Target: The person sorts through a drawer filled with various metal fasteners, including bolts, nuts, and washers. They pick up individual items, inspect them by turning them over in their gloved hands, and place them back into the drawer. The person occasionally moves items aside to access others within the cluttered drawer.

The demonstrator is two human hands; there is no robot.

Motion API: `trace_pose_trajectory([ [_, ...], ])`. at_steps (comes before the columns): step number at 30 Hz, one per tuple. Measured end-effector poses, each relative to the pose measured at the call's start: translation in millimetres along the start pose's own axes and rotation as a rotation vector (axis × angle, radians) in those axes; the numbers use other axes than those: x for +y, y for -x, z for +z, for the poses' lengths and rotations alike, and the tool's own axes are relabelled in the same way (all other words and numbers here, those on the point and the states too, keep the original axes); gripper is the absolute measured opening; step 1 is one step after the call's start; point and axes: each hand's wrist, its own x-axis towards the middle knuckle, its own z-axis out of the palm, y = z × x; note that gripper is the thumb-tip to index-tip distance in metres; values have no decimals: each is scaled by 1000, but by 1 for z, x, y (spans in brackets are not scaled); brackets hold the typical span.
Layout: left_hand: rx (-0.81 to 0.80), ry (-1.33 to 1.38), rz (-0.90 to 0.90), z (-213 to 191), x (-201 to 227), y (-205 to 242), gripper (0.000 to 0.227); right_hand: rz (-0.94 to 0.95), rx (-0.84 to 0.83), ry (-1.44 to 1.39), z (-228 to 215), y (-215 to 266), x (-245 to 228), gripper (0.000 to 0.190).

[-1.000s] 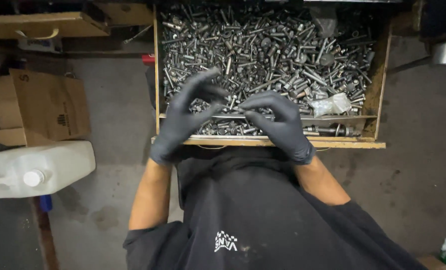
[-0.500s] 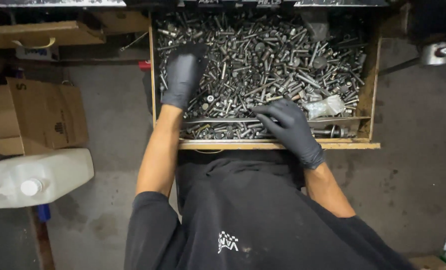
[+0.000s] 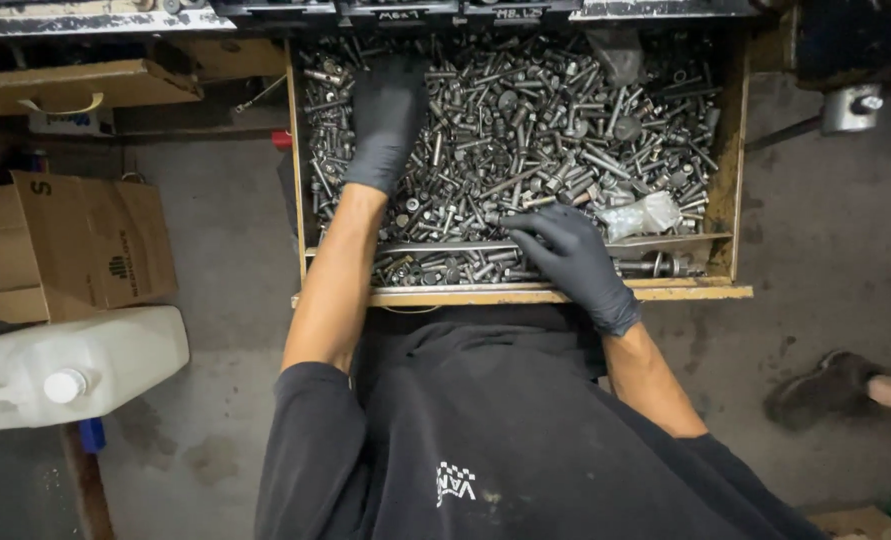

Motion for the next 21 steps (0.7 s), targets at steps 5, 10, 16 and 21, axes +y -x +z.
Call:
trace_pose_trajectory([
  [5,-56,-274,76,21,-5,0,21,90,-24,-41,0,2,2,16],
  [10,-8,-151,14,21,-6,0,19,85,-34,-23,2,3,2,17],
  [16,-21,401,-137,-33,12,5,12,175,-45,-80,-1,-2,-2,18],
  [21,-227,1127,-450,-104,36,21,20,264,-29,-212,0,-14,-10,20],
])
